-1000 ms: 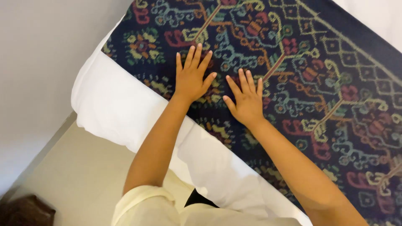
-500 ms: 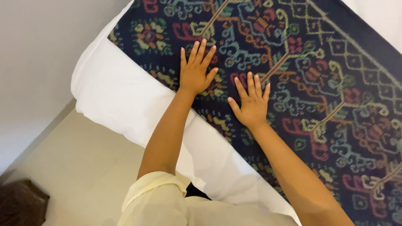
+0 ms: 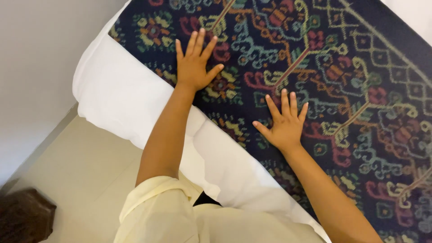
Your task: The person uses a straw broom to sweep a patterned runner and white bedsheet on a bed. They smooth the bedsheet with their hands and adjust the runner's position multiple times.
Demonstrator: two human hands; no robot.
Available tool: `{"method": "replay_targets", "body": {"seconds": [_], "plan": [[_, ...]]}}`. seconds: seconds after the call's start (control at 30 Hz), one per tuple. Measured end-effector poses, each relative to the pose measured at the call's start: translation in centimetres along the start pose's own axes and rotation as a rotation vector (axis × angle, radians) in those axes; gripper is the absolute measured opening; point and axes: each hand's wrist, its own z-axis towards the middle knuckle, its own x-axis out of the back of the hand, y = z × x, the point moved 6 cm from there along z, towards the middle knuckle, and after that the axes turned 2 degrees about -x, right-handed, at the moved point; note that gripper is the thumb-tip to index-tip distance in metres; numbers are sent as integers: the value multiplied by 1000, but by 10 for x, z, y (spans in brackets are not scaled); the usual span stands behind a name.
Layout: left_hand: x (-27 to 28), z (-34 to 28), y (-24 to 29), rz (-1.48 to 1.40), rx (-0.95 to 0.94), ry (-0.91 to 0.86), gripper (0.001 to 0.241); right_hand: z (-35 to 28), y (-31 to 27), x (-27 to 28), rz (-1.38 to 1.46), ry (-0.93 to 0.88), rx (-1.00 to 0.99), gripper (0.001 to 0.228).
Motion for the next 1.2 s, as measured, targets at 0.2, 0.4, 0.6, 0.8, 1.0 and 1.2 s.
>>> {"method": "replay_targets", "body": {"seconds": [0.2,0.4,0.6,0.8,1.0,1.2], "plan": [[9,-1,-64,69,287,-165,79,-79,39,15,-42,-34,-77,97],[14,-18,-108,39,416,-116,78,-143,69,24,-58,-68,-176,105],[21,-5,-108,46,598,-197,88,-199,88,44,-14,-132,-214,98],[82,74,52,70,88,374,61,-150,76,103,223,14,-67,58],[-42,63,300,-121,-238,-12,68,-48,108,106,231,231,-86,52],[-69,10,323,-108,-243,-150,87,-143,243,88,-101,87,-331,74]]}}
